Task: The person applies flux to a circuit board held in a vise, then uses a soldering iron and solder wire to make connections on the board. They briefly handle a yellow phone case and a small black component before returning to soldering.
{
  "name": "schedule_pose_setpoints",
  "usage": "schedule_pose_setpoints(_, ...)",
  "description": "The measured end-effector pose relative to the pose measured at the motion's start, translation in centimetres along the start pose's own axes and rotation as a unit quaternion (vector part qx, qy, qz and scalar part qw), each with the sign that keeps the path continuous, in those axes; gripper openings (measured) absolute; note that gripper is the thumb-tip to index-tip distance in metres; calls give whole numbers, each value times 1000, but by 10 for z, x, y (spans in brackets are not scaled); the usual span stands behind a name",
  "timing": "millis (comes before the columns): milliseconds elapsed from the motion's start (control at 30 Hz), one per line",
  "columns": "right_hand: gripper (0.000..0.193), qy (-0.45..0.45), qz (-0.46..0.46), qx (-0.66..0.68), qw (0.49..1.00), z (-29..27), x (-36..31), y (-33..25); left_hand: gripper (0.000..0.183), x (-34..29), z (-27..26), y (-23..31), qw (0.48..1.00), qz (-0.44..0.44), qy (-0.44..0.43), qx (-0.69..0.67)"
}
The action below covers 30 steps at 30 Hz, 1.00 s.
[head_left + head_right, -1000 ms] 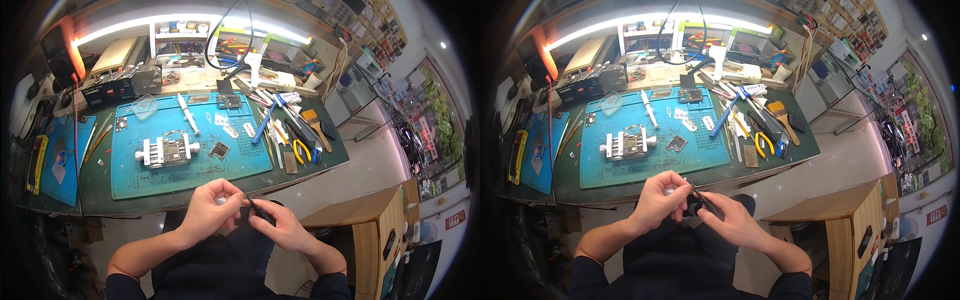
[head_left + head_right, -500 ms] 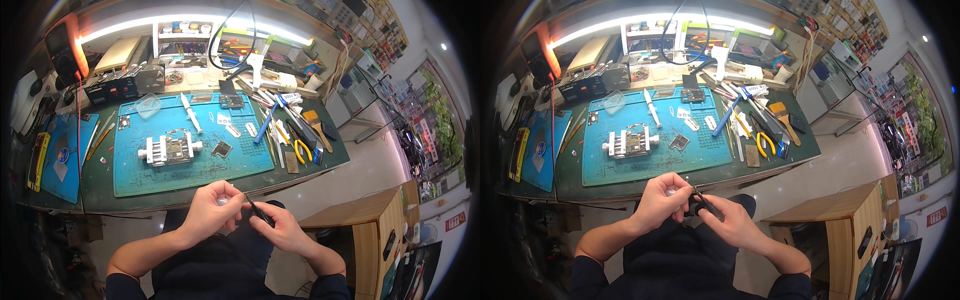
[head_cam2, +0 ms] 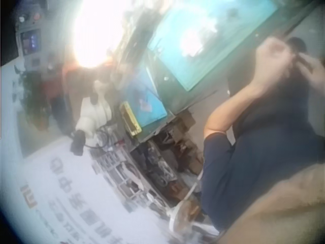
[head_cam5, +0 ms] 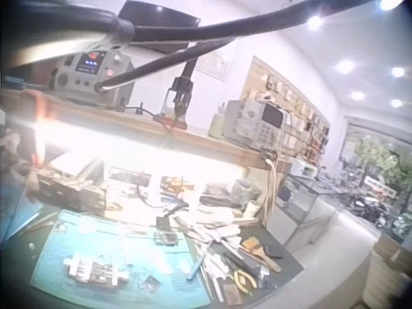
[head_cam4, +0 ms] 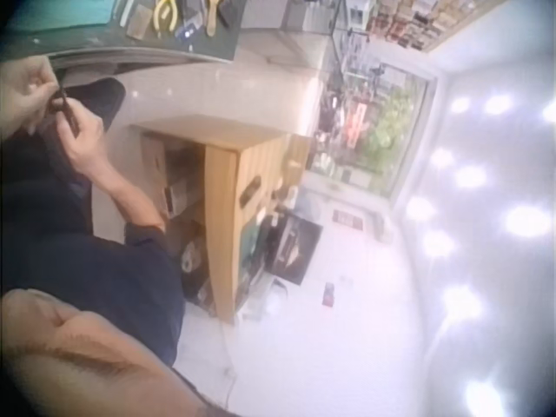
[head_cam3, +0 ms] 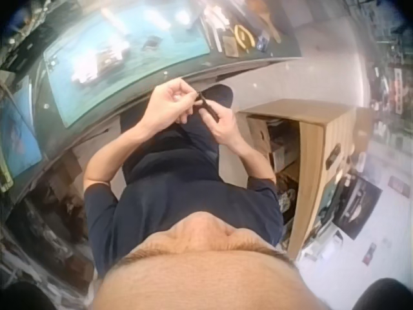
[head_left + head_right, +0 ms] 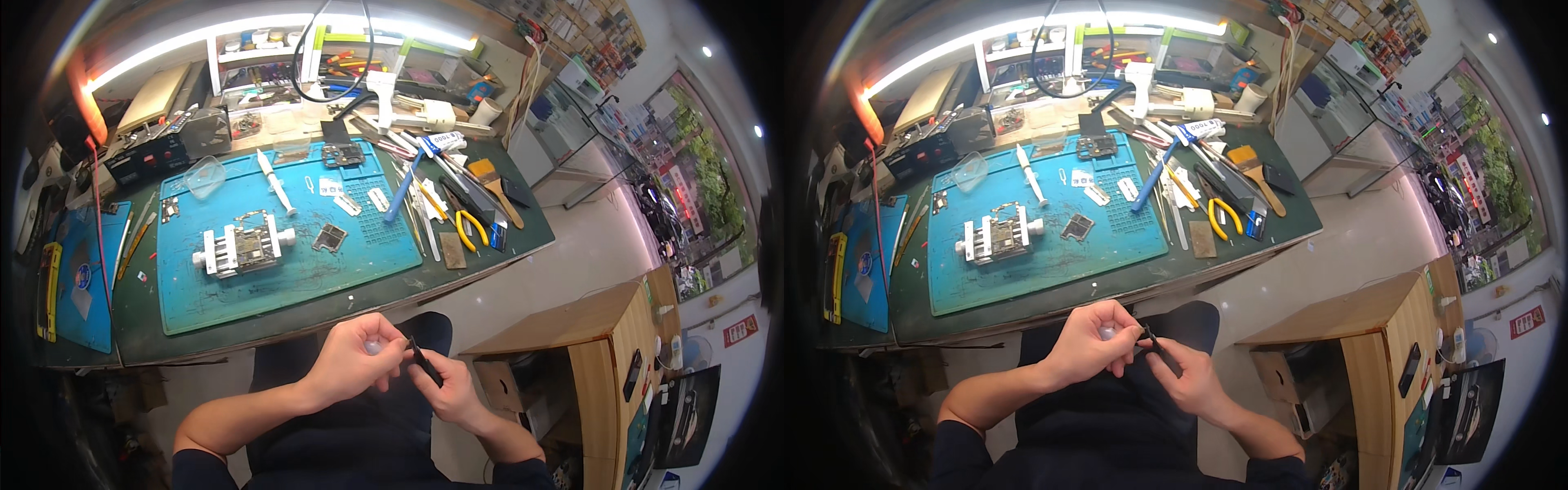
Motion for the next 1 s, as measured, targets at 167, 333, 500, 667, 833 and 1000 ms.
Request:
schedule_pose_setpoints(167,28,-3,54,34,998,-1,-9,22,16,11,9,-17,999,-28,-26,-20)
schedule_pose_setpoints(333,31,-34,71,120,990,3,-12,26,16,12,9,-18,998,-40,-33,-24)
schedule_pose_setpoints(500,34,-65,87,129,986,7,-6,20,16,14,3,-17,998,-38,-37,-24)
schedule_pose_setpoints(667,37,-88,73,127,985,11,-5,26,16,13,0,-19,998,-46,-38,-26)
schedule_pose_setpoints(833,38,-92,71,133,984,13,-7,27,16,12,1,-18,998,-48,-44,-16)
schedule_pose_setpoints(1000,33,-101,74,148,981,15,-7,25,15,11,0,-18,997,-53,-46,-25)
Point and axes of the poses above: each hand's wrist, its own x-axis towards the middle knuckle, its own z-axis out of the palm, y = z × x, the point moved 7 cm from there along x, towards the middle knuckle, and after that the axes turned 5 degrees about y, right-handed, at the moved point
